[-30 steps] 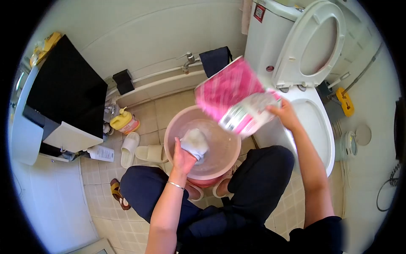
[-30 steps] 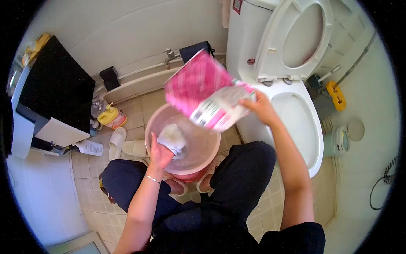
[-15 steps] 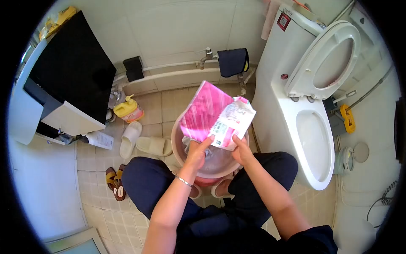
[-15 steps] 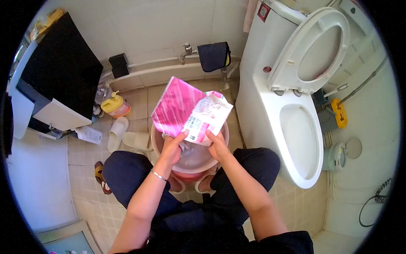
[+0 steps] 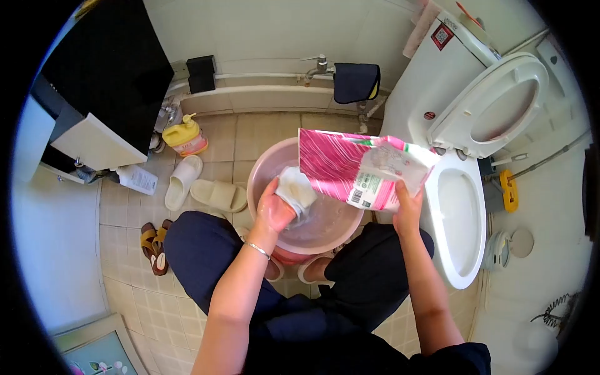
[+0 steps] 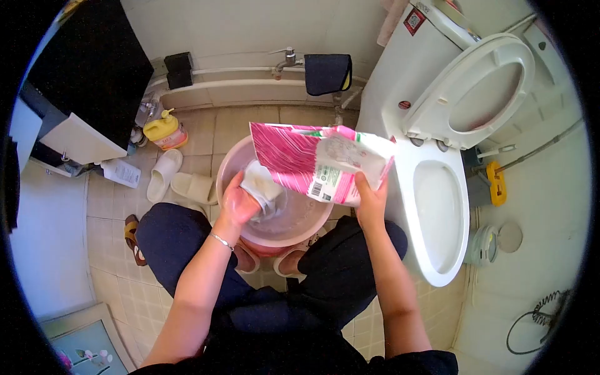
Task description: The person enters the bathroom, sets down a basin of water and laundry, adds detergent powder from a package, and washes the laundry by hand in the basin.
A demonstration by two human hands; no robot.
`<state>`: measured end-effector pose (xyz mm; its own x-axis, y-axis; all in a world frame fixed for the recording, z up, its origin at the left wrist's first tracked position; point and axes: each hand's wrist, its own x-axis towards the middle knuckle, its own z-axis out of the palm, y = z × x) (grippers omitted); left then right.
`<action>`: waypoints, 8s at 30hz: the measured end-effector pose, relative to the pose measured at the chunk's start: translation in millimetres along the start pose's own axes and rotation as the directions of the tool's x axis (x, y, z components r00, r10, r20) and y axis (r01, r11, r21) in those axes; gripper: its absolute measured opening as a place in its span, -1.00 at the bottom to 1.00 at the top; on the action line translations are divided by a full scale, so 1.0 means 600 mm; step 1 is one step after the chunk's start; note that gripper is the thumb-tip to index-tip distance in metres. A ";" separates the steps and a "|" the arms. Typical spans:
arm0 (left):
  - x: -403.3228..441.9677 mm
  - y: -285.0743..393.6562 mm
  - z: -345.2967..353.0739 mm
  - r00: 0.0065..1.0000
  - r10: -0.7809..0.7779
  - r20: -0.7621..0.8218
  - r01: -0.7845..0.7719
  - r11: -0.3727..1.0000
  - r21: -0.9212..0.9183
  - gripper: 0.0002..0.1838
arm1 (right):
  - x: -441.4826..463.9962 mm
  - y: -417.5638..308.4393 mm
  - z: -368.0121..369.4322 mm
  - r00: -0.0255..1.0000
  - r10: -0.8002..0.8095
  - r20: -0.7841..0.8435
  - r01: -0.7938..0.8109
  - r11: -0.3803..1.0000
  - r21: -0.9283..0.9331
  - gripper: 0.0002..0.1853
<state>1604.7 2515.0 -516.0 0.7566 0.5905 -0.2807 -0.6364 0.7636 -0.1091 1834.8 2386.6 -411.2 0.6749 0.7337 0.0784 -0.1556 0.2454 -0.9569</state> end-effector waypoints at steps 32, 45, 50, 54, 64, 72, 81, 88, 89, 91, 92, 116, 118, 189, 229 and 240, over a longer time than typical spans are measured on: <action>0.005 -0.014 -0.006 0.998 0.051 -0.027 -0.048 0.992 0.114 -0.52 | -0.086 0.021 0.044 0.950 -0.310 0.047 0.302 0.866 -0.399 -0.54; 0.018 -0.004 -0.018 0.998 0.041 -0.047 -0.036 0.994 0.101 -0.54 | -0.090 0.045 0.023 0.930 -0.368 -0.017 0.354 0.906 -0.233 -0.62; 0.006 -0.015 0.000 0.996 0.044 -0.077 -0.035 0.992 0.120 -0.56 | -0.084 0.041 0.038 0.953 -0.302 0.033 0.300 0.918 -0.261 -0.38; 0.021 -0.009 -0.023 0.999 0.034 -0.043 -0.029 0.995 0.096 -0.56 | -0.083 0.068 0.023 0.957 -0.289 0.013 0.278 0.907 -0.316 -0.27; 0.029 -0.006 -0.029 0.978 0.071 -0.195 -0.021 0.970 0.244 -0.50 | -0.079 0.052 0.032 0.976 -0.036 -0.216 0.057 0.994 0.088 -0.49; 0.046 -0.012 0.019 0.841 0.255 -0.478 0.001 0.882 0.472 -0.48 | -0.067 0.052 0.014 0.965 0.027 -0.261 0.023 0.982 0.186 -0.51; 0.077 -0.012 0.031 0.845 0.296 -0.446 0.104 0.726 0.680 -0.62 | -0.053 0.047 -0.004 0.962 0.047 -0.268 0.032 0.959 0.283 -0.52; 0.068 0.006 -0.031 0.874 0.326 -0.361 0.046 0.683 0.729 -0.72 | -0.051 0.051 -0.011 0.961 0.098 -0.260 0.000 0.936 0.352 -0.52; 0.067 0.007 -0.040 0.859 0.367 -0.356 0.050 0.632 0.773 -0.70 | -0.052 0.052 -0.010 0.959 0.102 -0.266 -0.001 0.934 0.356 -0.52; 0.070 -0.001 -0.040 0.822 0.355 -0.445 0.066 0.716 0.695 -0.67 | -0.052 0.052 -0.009 0.961 0.104 -0.257 -0.007 0.936 0.352 -0.52; 0.069 -0.008 -0.030 0.783 0.332 -0.526 0.069 0.795 0.603 -0.64 | -0.051 0.054 -0.010 0.960 0.106 -0.260 -0.008 0.935 0.354 -0.52; 0.019 0.069 -0.045 0.993 -0.092 -0.075 0.119 0.797 0.593 -0.39 | -0.046 0.062 -0.022 0.958 0.104 -0.267 0.014 0.914 0.406 -0.52; -0.004 0.043 0.010 0.987 -0.029 -0.155 0.142 0.597 0.790 -0.38 | -0.047 0.065 -0.026 0.959 0.121 -0.257 -0.001 0.906 0.423 -0.53; 0.036 -0.017 -0.017 0.997 -0.046 -0.055 0.052 0.993 0.109 -0.48 | -0.095 0.033 0.057 0.974 -0.223 -0.050 0.199 0.935 -0.294 -0.22; 0.011 -0.012 0.012 0.984 -0.009 -0.179 0.069 0.940 0.334 -0.56 | 0.263 0.092 -0.276 0.693 -0.034 -0.720 -0.087 0.988 -0.131 -0.44; 0.010 -0.007 0.008 0.982 -0.014 -0.190 0.086 0.923 0.376 -0.55 | 0.174 0.001 -0.200 0.838 0.058 -0.543 -0.157 0.978 -0.137 -0.64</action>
<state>1612.7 2516.8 -512.7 0.7233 0.5194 -0.4549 -0.4659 0.8534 0.2337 1991.8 2387.3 -437.0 0.9479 0.2850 -0.1421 -0.1594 0.0383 -0.9865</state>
